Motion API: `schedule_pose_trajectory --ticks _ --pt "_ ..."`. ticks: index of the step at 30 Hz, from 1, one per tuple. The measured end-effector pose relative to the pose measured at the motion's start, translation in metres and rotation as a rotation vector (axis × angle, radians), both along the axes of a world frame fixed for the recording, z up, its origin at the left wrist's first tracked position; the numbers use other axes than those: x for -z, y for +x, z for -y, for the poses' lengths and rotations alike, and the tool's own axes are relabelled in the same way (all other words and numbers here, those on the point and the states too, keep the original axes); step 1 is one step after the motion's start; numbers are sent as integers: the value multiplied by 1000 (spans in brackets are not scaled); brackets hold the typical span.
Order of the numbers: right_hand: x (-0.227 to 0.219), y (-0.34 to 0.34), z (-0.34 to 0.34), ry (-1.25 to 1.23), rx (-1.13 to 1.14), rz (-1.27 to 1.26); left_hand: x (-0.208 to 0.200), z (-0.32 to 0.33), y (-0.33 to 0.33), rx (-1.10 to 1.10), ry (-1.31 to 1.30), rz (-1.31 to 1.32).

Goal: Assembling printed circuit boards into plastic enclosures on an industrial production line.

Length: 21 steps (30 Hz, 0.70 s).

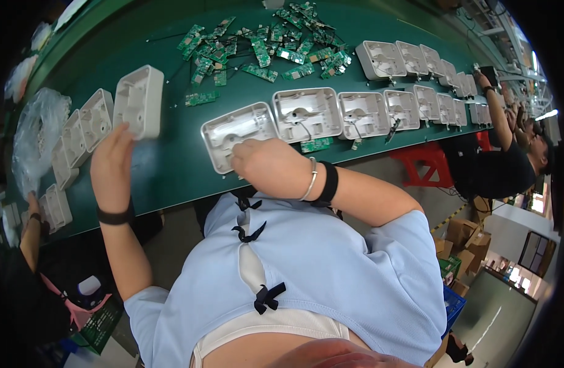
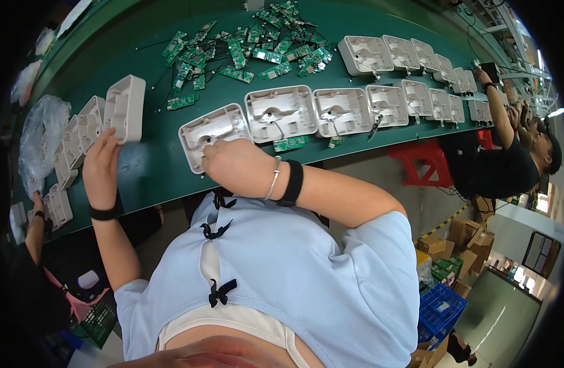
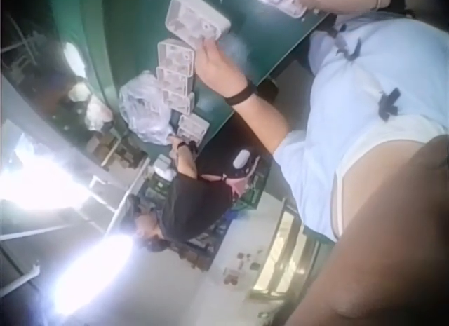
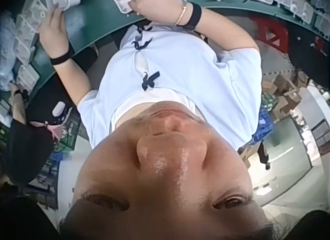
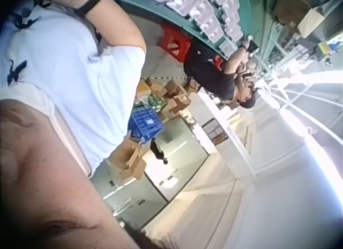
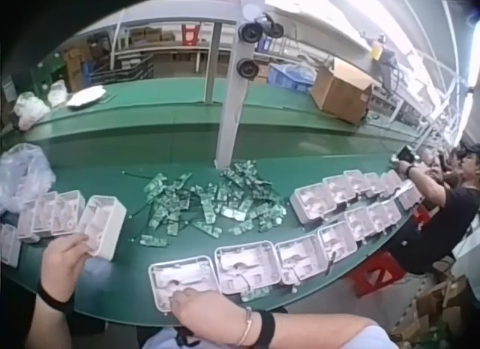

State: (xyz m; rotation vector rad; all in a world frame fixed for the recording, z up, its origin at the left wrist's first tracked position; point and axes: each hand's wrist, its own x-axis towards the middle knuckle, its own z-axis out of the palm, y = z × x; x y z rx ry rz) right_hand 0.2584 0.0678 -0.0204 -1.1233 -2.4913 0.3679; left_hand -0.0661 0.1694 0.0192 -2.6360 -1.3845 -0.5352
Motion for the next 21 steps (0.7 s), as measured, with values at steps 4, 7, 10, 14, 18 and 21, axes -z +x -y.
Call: schedule_pose_trajectory --ticks 4,7,10,14,18,21 --pt "-5 28 2 -32 46 33 -13 45 0 47 -36 -63" --pt "-4 41 1 -58 86 42 -11 72 0 78 -67 -76" --pt "-6 53 2 -79 138 66 -8 87 3 133 -70 -75" --pt "-29 79 -11 -187 140 50 1 96 4 188 -77 -73" --pt "-60 151 -64 -272 528 -174 9 97 5 225 -78 -73" --pt "-38 220 -127 -176 775 46 16 93 1 264 -84 -71"
